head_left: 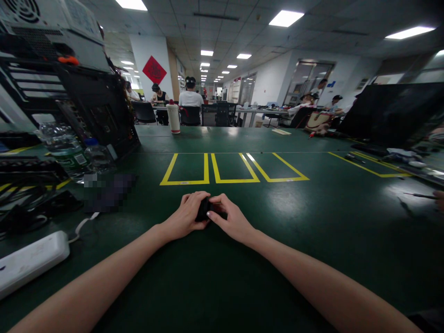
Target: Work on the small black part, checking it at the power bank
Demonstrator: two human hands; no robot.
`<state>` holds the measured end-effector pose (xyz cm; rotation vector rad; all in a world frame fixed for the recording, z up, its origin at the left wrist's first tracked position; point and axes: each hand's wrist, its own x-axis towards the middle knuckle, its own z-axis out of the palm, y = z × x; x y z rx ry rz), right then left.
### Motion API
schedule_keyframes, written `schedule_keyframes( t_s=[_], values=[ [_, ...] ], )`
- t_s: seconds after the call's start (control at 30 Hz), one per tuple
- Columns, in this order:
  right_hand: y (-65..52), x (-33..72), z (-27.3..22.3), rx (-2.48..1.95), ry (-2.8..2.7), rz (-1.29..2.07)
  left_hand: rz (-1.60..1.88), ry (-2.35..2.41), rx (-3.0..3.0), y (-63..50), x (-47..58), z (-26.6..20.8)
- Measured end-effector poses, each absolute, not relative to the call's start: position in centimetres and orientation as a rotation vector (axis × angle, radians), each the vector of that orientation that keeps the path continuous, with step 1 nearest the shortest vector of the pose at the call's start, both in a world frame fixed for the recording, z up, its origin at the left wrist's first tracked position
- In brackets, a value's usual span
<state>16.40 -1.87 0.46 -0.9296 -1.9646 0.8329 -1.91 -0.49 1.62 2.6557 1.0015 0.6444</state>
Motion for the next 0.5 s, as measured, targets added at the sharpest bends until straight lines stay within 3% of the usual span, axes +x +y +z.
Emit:
schedule_keyframes(
  t_s=[0.5],
  values=[
    [-1.63, 16.38, 0.05, -0.96, -1.97, 0.862, 0.68, 0.997, 2.671, -0.24, -1.84, 1.19]
  ],
)
